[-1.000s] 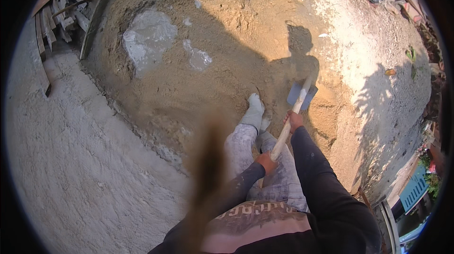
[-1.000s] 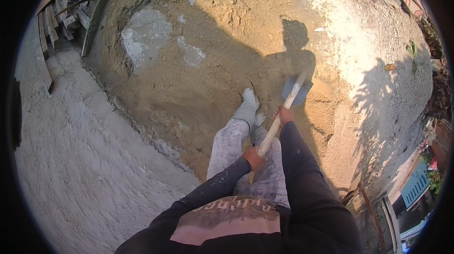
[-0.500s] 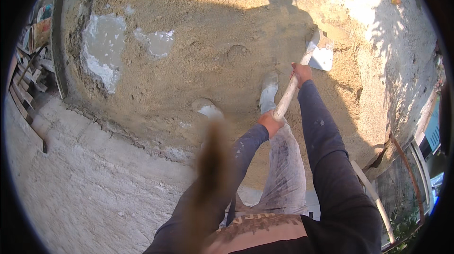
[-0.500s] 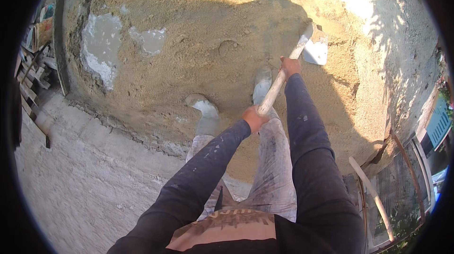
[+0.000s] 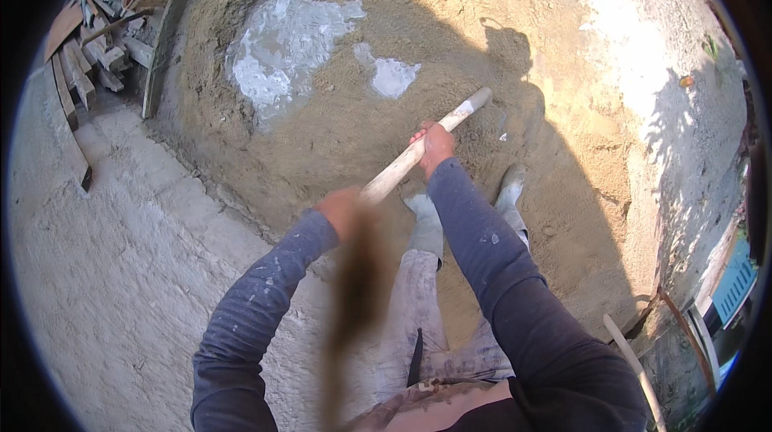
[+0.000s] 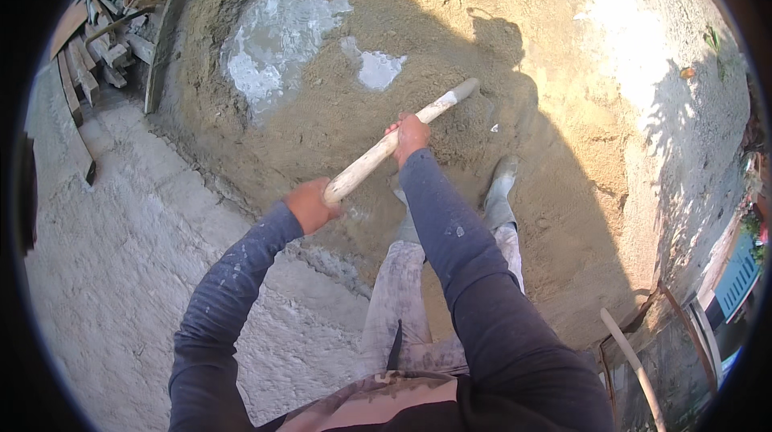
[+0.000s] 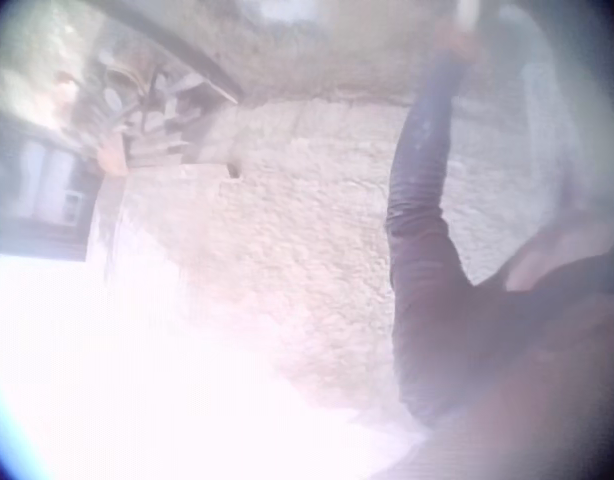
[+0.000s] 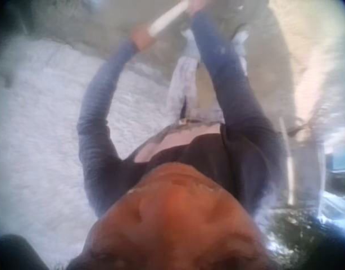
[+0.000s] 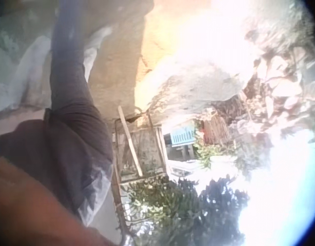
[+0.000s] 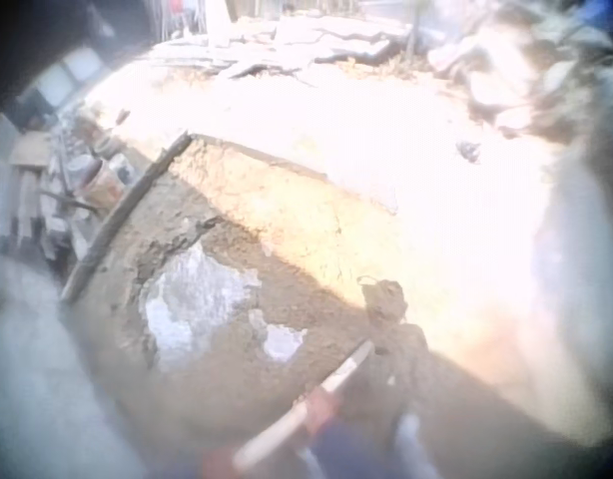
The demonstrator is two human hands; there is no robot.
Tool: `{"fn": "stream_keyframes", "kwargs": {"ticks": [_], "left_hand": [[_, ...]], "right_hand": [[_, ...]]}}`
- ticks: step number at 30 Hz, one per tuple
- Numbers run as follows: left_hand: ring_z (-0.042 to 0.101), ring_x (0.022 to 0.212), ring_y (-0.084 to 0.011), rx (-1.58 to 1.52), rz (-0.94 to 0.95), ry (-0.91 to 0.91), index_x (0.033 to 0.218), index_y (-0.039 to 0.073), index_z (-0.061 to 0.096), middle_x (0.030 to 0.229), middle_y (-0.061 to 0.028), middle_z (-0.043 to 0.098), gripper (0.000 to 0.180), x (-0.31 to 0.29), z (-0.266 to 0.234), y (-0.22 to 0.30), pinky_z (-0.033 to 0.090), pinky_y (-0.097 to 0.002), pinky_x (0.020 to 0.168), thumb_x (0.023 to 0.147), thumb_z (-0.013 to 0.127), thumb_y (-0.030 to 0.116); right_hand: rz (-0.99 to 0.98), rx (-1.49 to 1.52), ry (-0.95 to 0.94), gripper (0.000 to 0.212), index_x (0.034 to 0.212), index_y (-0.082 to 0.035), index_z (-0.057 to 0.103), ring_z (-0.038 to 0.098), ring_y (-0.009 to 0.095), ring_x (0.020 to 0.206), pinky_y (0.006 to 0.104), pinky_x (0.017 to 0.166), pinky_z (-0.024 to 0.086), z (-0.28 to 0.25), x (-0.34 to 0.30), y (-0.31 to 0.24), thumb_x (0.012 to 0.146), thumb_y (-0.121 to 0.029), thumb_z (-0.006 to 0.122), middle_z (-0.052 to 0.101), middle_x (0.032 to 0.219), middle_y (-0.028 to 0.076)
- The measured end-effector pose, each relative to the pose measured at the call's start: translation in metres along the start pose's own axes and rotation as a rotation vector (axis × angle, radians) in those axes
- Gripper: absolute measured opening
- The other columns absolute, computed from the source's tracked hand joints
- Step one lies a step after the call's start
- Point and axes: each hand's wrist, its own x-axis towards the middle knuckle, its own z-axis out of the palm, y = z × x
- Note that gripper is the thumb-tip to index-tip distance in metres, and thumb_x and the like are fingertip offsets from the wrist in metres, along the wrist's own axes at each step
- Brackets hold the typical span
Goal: The person uses a hoe to mix sand and water in a circular depression on the ground, pulling dry sand into the center and stirring the mixture by hand near a wooden plank.
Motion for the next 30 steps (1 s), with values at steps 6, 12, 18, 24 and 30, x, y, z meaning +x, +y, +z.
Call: {"fn": "stream_keyframes", "kwargs": {"ticks": [6, 12, 18, 24, 30], "left_hand": [[0.063, 0.081, -0.0427, 0.012, -0.262, -0.049, 0.103, 0.001, 0.06, 0.084, -0.0241, 0.064, 0.041, -0.107, -0.137, 0.022, 0.049, -0.0468, 0.072, 0.074, 0.075, 0.025], [0.058, 0.054, -0.0261, -0.023, -0.49, 0.287, 0.095, 0.001, 0.055, 0.067, -0.0143, 0.059, 0.033, -0.251, -0.123, 0.04, 0.048, -0.0389, 0.054, 0.072, 0.076, 0.013], [0.046, 0.045, -0.008, -0.691, -0.684, 0.339, 0.102, 0.004, 0.056, 0.062, 0.0017, 0.049, 0.034, -0.229, -0.035, -0.002, 0.037, -0.026, 0.041, 0.075, 0.075, 0.008], [0.065, 0.087, -0.0293, -0.393, -0.291, 0.215, 0.109, -0.001, 0.057, 0.092, -0.0194, 0.065, 0.048, -0.115, 0.172, 0.028, 0.05, -0.0384, 0.078, 0.073, 0.077, 0.026], [0.066, 0.094, -0.0366, -0.567, -0.155, -0.229, 0.123, -0.001, 0.055, 0.1, -0.0244, 0.067, 0.063, 0.025, 0.289, 0.14, 0.051, -0.0412, 0.081, 0.07, 0.072, 0.028]], "right_hand": [[0.084, 0.13, -0.125, 0.009, 0.087, -0.006, 0.045, 0.047, 0.016, 0.055, 0.0334, 0.05, 0.047, 0.097, -0.125, 0.034, 0.089, -0.007, 0.054, 0.045, 0.068, 0.003], [0.174, -0.13, -0.436, 0.029, 0.104, -0.003, 0.038, 0.051, 0.014, 0.059, 0.0333, 0.053, 0.051, 0.153, -0.255, 0.091, 0.093, -0.016, 0.061, 0.049, 0.078, 0.005], [-0.004, -0.336, -0.499, 0.036, 0.108, -0.003, 0.037, 0.053, 0.013, 0.059, 0.0302, 0.048, 0.05, 0.141, -0.223, 0.124, 0.092, -0.021, 0.065, 0.051, 0.082, 0.007], [-0.306, -0.337, -0.096, 0.024, 0.096, -0.007, 0.045, 0.051, 0.012, 0.054, 0.0287, 0.043, 0.047, -0.052, -0.119, -0.015, 0.092, -0.019, 0.065, 0.05, 0.072, 0.003], [-0.319, -0.43, 0.331, 0.016, 0.086, -0.002, 0.053, 0.05, 0.014, 0.051, 0.03, 0.044, 0.046, -0.285, 0.027, -0.128, 0.09, -0.015, 0.061, 0.049, 0.066, 0.003]]}}
